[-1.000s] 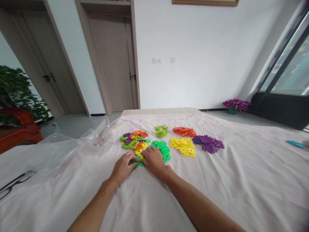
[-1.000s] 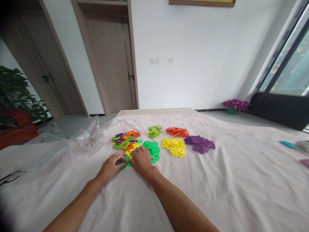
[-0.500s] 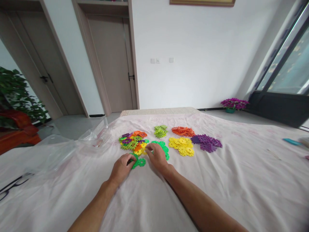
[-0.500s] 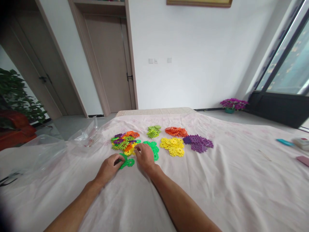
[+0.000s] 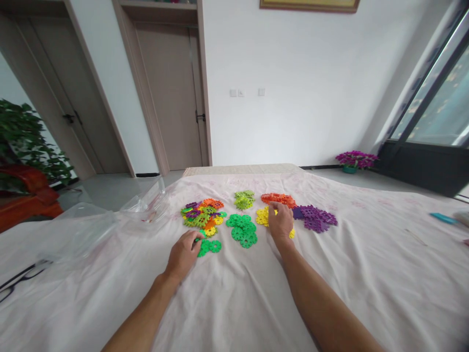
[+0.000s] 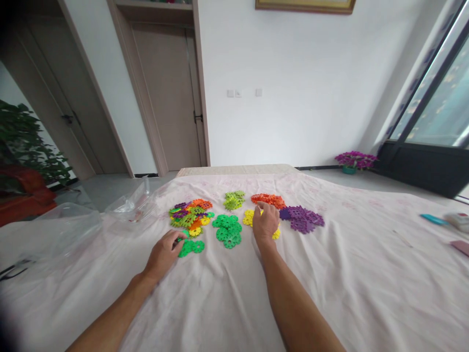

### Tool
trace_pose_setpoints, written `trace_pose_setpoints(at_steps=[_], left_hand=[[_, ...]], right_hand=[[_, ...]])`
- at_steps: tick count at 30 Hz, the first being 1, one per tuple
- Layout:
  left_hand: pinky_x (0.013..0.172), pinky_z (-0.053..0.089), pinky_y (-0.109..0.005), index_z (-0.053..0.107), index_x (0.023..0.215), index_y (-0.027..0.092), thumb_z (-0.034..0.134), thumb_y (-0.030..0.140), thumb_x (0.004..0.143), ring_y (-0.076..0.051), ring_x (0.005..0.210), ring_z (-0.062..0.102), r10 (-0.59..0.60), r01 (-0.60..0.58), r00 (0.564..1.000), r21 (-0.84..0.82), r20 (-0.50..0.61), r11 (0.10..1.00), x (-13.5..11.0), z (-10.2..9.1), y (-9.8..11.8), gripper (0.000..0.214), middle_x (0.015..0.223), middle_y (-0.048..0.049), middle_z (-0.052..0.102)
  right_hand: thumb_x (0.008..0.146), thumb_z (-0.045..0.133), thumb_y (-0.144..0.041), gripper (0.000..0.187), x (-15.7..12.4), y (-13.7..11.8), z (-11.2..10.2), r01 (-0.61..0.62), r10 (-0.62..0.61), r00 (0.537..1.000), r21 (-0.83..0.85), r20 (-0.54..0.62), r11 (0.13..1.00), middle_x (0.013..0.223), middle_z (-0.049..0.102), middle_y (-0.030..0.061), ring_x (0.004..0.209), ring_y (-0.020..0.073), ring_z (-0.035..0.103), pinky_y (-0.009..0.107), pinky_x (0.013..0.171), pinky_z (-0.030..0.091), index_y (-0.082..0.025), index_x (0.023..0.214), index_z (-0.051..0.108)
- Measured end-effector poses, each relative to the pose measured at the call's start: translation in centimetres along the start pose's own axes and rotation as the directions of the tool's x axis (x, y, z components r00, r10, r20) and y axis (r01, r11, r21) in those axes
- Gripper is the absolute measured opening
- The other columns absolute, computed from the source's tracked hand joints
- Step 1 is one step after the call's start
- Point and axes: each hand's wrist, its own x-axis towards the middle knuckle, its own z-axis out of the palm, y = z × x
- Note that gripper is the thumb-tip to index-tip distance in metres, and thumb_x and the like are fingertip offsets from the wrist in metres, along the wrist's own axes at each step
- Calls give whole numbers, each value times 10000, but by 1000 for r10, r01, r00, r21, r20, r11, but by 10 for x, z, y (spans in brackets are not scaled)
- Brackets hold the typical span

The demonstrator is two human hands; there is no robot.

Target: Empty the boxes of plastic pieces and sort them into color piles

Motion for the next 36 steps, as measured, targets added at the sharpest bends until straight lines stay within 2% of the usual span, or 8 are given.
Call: trace_pose_setpoints(at_steps=[3,7,11,14,21,30,33,36], left_hand=[[945,471,-343,648,934,207,492,177,876,-199,1026,595,6,2,997,101,-76,995,2,0,-3,169,1025,-64,631],[1069,393,-454,686,1088,212,527,314,900,-276,1219,508,0,20,997,261,-79,965,4,5,-8,267,1261,-121,577],[1114,327,-520,638,1252,232,483,430,927,-319,1354,380,-13,12,1000,337,2,941,2,14,-12,411,1377,-127,531],[1126,302,-525,598,1317,271,475,452,928,-321,1372,358,-1,-19,998,340,56,940,1,17,-13,446,1424,-108,500],[1125,299,-518,593,1322,354,434,461,944,-324,1389,342,36,-78,990,328,134,942,2,14,-10,423,1472,-87,453],[1137,299,-481,595,1313,315,461,449,937,-288,1361,402,38,-75,991,295,129,953,2,16,-11,421,1478,-83,453],[1133,314,-464,613,1284,295,469,435,939,-276,1344,429,35,-70,991,287,126,955,2,14,-9,399,1465,-88,470],[1126,327,-462,620,1267,271,463,420,946,-271,1332,450,21,-55,992,278,122,959,2,12,-6,387,1452,-103,481]], right_hand=[[861,503,-268,269,-3,-5,-2,57,-58,998,-23,-36,998,1011,662,94,963,250,517,372,907,353,-190,1025,701],[854,519,-177,229,-25,-37,0,276,-285,949,81,133,958,982,662,67,976,234,519,348,902,365,-215,976,709],[869,547,-153,210,-55,-78,-1,458,-497,769,196,401,867,971,672,45,960,220,516,333,863,372,-250,935,721],[890,570,-189,194,-73,-98,-3,537,-570,645,227,509,812,1016,671,38,1014,218,507,342,874,354,-269,998,710],[946,558,-363,189,-88,-109,6,637,-626,512,229,588,736,1006,684,48,1038,223,499,355,898,332,-237,997,689],[948,557,-319,177,-84,-106,11,638,-616,513,215,599,740,911,699,42,972,211,530,332,854,338,-243,904,711],[966,517,-297,204,-81,-102,12,604,-585,570,189,577,775,904,704,42,925,200,560,314,837,352,-240,926,708],[982,469,-288,251,-71,-91,14,511,-503,695,138,514,848,976,715,60,922,207,589,309,833,377,-231,1090,687]])
